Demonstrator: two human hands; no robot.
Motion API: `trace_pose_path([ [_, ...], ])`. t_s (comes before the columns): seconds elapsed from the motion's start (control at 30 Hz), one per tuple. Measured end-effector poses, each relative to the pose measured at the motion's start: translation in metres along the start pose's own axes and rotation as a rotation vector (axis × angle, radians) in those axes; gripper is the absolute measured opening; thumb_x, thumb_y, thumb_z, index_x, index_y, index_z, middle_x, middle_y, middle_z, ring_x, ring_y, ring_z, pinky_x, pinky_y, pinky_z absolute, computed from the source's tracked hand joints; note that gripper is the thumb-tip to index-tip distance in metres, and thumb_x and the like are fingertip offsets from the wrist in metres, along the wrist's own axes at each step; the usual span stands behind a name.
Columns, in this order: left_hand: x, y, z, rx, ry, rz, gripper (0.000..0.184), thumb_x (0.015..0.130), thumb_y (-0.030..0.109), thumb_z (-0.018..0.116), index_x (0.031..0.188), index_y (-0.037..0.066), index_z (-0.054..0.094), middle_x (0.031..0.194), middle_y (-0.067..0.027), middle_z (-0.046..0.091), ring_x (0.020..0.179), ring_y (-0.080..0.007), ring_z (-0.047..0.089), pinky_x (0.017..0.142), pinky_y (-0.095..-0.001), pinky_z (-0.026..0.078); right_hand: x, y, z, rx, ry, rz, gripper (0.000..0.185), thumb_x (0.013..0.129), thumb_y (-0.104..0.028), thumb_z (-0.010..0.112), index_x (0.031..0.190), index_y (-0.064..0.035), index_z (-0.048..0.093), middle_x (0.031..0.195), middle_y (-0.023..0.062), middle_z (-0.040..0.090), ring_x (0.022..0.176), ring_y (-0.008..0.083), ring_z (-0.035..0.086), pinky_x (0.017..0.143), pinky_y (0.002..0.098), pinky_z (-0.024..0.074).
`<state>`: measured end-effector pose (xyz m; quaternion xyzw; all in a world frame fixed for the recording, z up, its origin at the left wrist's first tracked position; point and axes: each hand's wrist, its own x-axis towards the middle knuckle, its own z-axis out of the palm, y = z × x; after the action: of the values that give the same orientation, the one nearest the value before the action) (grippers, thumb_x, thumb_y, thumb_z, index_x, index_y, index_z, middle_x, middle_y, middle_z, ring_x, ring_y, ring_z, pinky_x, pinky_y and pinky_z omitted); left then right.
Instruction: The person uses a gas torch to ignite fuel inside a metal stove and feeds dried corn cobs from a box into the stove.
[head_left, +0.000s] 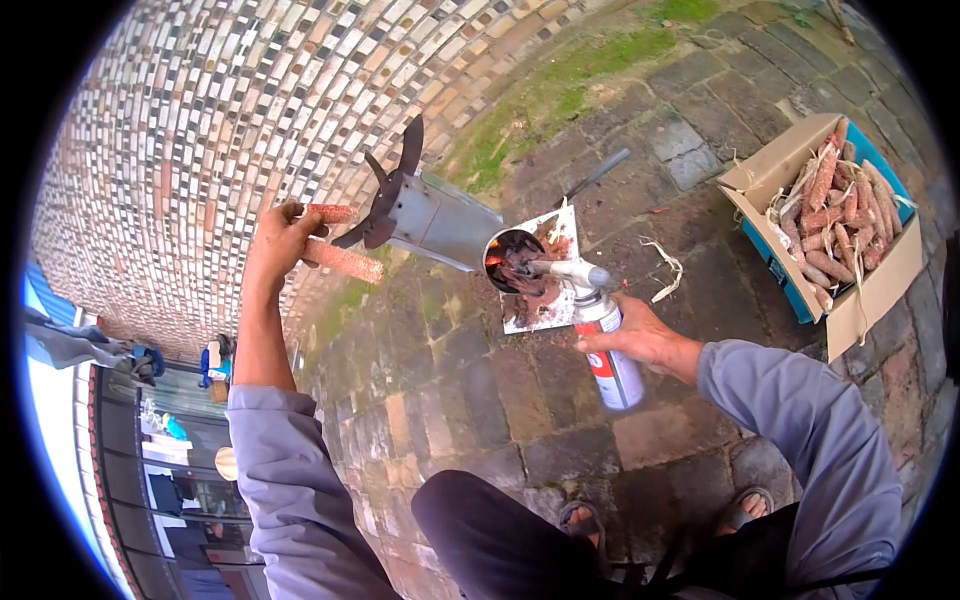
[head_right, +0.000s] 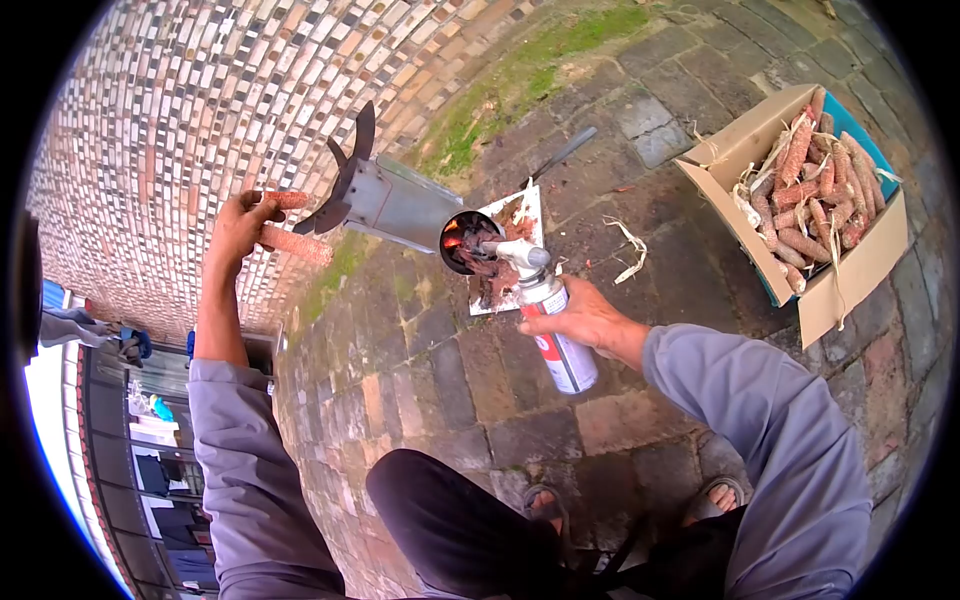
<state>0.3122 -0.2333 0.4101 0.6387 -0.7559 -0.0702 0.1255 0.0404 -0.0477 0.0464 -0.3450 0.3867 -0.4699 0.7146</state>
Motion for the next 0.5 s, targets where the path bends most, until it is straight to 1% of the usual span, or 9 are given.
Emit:
trace_pose_path([
  [0.07, 0.019, -0.002, 0.009, -0.036, -0.01, 0.006, 0.035, 0.096, 0.016, 0.071, 0.116, -0.012, 0.068, 0.091, -0.0168, 0.076, 0.068, -0.0212, 0.072, 0.052, -0.0331, 0.056, 0.003, 0.006, -0.001, -0.004, 0.004, -0.005, 0.072, 0.072, -0.022, 0.095, 0.127, 0.0047, 0.056, 0.114, 0.0152, 0.071, 0.103, 0.023, 0.069, 0.094, 0.0404, 0.0562],
  [0.17, 0.049, 0.005, 0.016, 0.191, -0.076, 0.058, 0.044, 0.092, 0.02, 0.077, 0.123, -0.011, 0.069, 0.094, -0.0205, 0.077, 0.078, -0.024, 0.076, 0.066, -0.0357, 0.06, 0.004, 0.006, -0.001, -0.023, 0.005, -0.007, 0.072, 0.072, -0.02, 0.095, 0.127, 0.0048, 0.056, 0.113, 0.0152, 0.071, 0.103, 0.0232, 0.07, 0.094, 0.0406, 0.0563],
  [0.2, 0.053, 0.012, 0.02, 0.192, -0.075, 0.057, 0.044, 0.092, 0.02, 0.077, 0.123, -0.011, 0.069, 0.094, -0.0205, 0.077, 0.078, -0.024, 0.076, 0.066, -0.0357, 0.06, 0.004, 0.005, 0.0, -0.034, 0.004, -0.005, 0.071, 0.072, -0.019, 0.095, 0.127, 0.0049, 0.056, 0.114, 0.0152, 0.071, 0.103, 0.0233, 0.07, 0.093, 0.0408, 0.0564],
  [0.27, 0.06, 0.022, 0.027, 0.425, -0.118, 0.026, 0.051, 0.089, 0.026, 0.081, 0.127, -0.007, 0.068, 0.099, -0.0173, 0.077, 0.08, -0.0222, 0.075, 0.073, -0.0367, 0.061, 0.004, 0.004, 0.002, -0.013, -0.014, -0.005, 0.071, 0.072, -0.019, 0.094, 0.127, 0.0047, 0.056, 0.113, 0.0152, 0.071, 0.103, 0.0234, 0.07, 0.094, 0.0408, 0.0563],
  [0.3, 0.061, 0.024, 0.029, 0.426, -0.116, 0.024, 0.051, 0.089, 0.026, 0.081, 0.127, -0.007, 0.068, 0.099, -0.0173, 0.077, 0.08, -0.0222, 0.075, 0.073, -0.0367, 0.061, 0.004, 0.005, 0.003, 0.007, -0.032, -0.005, 0.07, 0.073, -0.018, 0.094, 0.127, 0.0046, 0.056, 0.113, 0.0152, 0.071, 0.103, 0.0234, 0.07, 0.094, 0.0409, 0.0562],
  [0.37, 0.066, 0.018, 0.035, 0.676, -0.082, 0.164, 0.06, 0.086, 0.032, 0.084, 0.13, -0.006, 0.068, 0.098, -0.017, 0.078, 0.083, -0.022, 0.076, 0.076, -0.036, 0.06, 0.003, 0.005, 0.004, -0.006, -0.049, 0.0, 0.068, 0.075, -0.019, 0.093, 0.127, 0.0026, 0.057, 0.114, 0.0134, 0.07, 0.105, 0.0224, 0.068, 0.096, 0.0408, 0.0548],
  [0.4, 0.068, 0.01, 0.034, 0.7, 0.008, 0.283, 0.064, 0.085, 0.038, 0.085, 0.129, -0.005, 0.068, 0.092, -0.0175, 0.077, 0.077, -0.0239, 0.076, 0.069, -0.0372, 0.06, 0.003, 0.005, 0.004, -0.018, -0.063, 0.007, 0.065, 0.077, -0.02, 0.091, 0.128, 0.0006, 0.057, 0.115, 0.0117, 0.069, 0.106, 0.0214, 0.067, 0.098, 0.0407, 0.0534],
  [0.43, 0.071, 0.004, 0.028, 0.7, 0.006, 0.282, 0.064, 0.085, 0.038, 0.085, 0.129, -0.005, 0.068, 0.092, -0.0175, 0.077, 0.077, -0.0239, 0.076, 0.069, -0.0372, 0.06, 0.002, 0.004, 0.004, -0.017, -0.063, 0.009, 0.065, 0.077, -0.02, 0.091, 0.128, 0.0006, 0.057, 0.115, 0.0117, 0.069, 0.106, 0.0214, 0.067, 0.098, 0.0407, 0.0534],
  [0.5, 0.066, 0.012, 0.012, 0.431, 0.007, -0.046, 0.062, 0.086, 0.042, 0.083, 0.123, -0.007, 0.071, 0.082, -0.0196, 0.076, 0.062, -0.0269, 0.074, 0.062, -0.0362, 0.058, 0.001, 0.001, 0.004, -0.027, -0.062, 0.007, 0.066, 0.077, -0.02, 0.092, 0.129, 0.0002, 0.056, 0.115, 0.0112, 0.069, 0.107, 0.0212, 0.067, 0.098, 0.0406, 0.0535],
])
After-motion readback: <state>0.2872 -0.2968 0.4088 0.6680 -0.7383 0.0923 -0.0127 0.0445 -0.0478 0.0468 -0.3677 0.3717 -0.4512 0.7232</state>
